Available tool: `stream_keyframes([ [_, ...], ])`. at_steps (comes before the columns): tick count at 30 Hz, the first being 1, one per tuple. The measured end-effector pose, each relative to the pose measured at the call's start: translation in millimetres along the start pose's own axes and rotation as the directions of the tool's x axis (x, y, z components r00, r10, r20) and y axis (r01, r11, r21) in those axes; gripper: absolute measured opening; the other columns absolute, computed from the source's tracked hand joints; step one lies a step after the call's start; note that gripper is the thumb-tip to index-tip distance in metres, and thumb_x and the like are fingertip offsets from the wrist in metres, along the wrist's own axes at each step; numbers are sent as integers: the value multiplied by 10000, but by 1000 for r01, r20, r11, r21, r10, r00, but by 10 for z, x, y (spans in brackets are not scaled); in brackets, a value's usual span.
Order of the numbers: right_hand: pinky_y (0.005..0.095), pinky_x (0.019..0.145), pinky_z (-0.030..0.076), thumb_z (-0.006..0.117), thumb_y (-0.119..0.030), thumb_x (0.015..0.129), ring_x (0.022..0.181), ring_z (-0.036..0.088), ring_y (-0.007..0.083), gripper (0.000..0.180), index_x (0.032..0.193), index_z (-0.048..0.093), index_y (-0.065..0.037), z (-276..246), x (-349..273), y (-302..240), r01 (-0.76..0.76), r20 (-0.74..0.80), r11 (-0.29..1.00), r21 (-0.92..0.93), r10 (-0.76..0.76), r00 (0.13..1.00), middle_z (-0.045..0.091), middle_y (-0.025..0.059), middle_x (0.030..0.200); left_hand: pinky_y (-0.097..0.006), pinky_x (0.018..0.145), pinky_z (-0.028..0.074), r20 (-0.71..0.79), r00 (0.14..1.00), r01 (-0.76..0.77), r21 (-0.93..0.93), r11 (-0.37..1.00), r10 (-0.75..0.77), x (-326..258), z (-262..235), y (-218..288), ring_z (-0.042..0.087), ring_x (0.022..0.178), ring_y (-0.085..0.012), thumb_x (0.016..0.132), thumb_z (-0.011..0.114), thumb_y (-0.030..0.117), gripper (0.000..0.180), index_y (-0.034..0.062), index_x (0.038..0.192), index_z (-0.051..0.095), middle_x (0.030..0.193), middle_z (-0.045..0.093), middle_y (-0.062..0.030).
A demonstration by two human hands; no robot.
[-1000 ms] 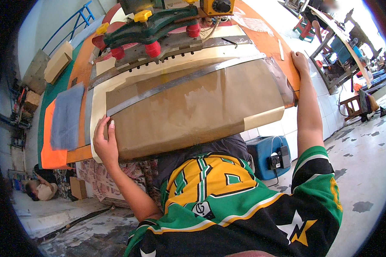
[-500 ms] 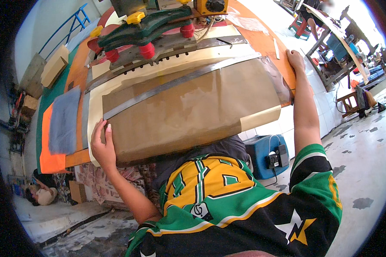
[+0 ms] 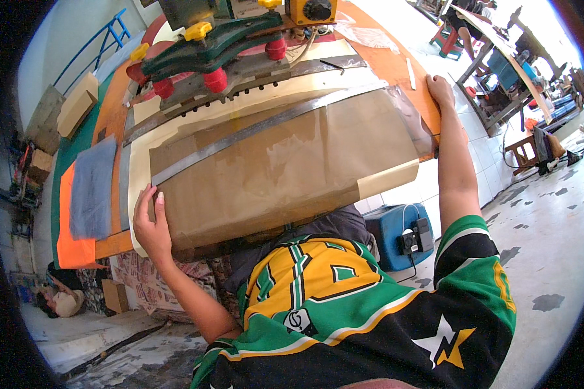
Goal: The person aligns a thin metal strip and a piece of flexible material onto an industrial machine platform, then pulls down a lever to secure or process the items.
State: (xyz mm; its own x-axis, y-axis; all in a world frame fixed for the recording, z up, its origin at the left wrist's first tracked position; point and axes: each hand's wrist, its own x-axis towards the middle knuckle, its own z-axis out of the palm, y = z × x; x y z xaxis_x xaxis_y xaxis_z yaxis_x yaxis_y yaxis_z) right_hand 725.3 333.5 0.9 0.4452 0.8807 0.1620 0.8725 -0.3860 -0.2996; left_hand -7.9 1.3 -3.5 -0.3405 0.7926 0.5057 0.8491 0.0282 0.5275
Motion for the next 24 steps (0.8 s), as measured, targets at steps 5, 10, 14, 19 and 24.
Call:
stream_keyframes([
  [5,503,1083,461,483,-505,992,1274,616,396,576,1267,710,-53,49,27,-26,-8,-8,1000,4,8,1000,671,220,1335,-407,1105,446,-6,1000,-3,-1,1000,3,-9,-2,-38,606,1312,-321,1012,652,192,276,33,1229,718,1335,695,-140],
  [10,497,1067,472,509,-511,999,1266,623,387,561,1249,714,-52,52,82,60,-8,30,1000,20,8,1000,676,215,1326,-404,1097,453,-6,1000,17,-4,1000,-17,1,-3,26,612,1302,-317,1008,659,189,266,27,1207,725,1327,699,-140],
  [14,488,1070,474,514,-512,1000,1266,624,384,563,1245,718,-49,73,156,135,9,33,1000,29,-10,999,675,220,1325,-403,1097,453,-7,1000,5,-3,1000,-5,-11,-3,-7,615,1297,-314,1010,660,199,266,32,1207,725,1329,697,-138],
  [19,481,1074,473,520,-508,998,1259,629,384,567,1243,721,-38,74,120,120,23,12,999,29,-23,1000,679,224,1318,-399,1100,450,-6,1000,18,-14,1000,-18,-7,-6,43,615,1296,-312,1013,660,209,269,38,1211,722,1335,695,-133],
  [24,474,1076,472,523,-514,992,1253,631,387,576,1231,724,-30,59,120,110,50,14,998,28,-50,999,682,229,1307,-398,1100,450,-7,1000,18,-9,1000,-18,-5,-15,38,615,1295,-308,1015,657,212,272,36,1212,720,1336,695,-129],
])
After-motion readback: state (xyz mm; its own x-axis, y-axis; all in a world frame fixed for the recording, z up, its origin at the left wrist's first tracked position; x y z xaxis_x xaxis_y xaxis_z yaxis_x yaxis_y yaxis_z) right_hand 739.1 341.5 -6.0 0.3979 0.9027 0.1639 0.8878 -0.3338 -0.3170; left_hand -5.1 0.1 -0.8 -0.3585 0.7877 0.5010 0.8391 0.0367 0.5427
